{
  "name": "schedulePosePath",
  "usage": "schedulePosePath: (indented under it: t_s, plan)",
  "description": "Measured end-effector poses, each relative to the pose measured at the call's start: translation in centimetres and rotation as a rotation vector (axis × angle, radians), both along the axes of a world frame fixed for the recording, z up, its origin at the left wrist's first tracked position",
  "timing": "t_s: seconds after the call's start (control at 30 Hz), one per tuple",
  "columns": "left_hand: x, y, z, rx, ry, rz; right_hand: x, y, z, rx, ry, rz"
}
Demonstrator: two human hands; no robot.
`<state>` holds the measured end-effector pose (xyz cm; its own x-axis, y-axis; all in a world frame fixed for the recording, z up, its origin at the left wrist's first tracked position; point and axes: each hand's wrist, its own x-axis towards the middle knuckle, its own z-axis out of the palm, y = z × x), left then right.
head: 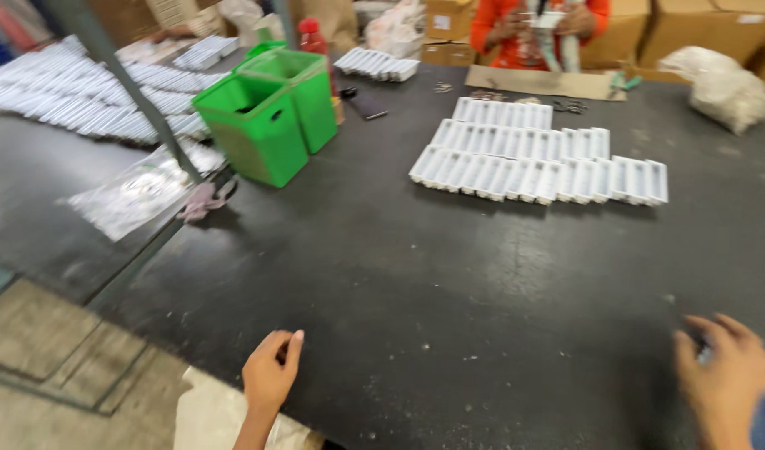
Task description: The person wipes small white plastic parts with a blue cloth on a dark worktable. They handle the parts one at a time, wiping each and placing them into a growing stack. A large white bottle is visible nearby, but the person does not use it during the clip.
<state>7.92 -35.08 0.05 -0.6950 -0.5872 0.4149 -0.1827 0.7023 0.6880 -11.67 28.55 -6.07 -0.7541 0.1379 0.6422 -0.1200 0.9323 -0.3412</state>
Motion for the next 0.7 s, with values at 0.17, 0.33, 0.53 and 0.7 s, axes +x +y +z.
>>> schedulePosePath:
  t_s: [0.17,0.33,0.53,0.7]
  plan:
    - [-0.3,-0.3,-1.4,-0.012,-0.018,0.026,1.5,-3.7,2.9,-0.023,-0.028,0.073]
    - [-0.7,-1.0,-2.6,-0.008,-0.010,0.039,1.8,-5.1,4.5,-0.093,-0.101,0.118]
    - [-1.2,-2.3,-4.5,-0.035,-0.038,0.015,1.8,-6.1,5.3,-0.183,-0.220,0.129]
    - [-1.7,-4.9,-7.1,-0.012,-0.118,-0.102,4.1,-9.2,6.3,-0.184,-0.255,0.248]
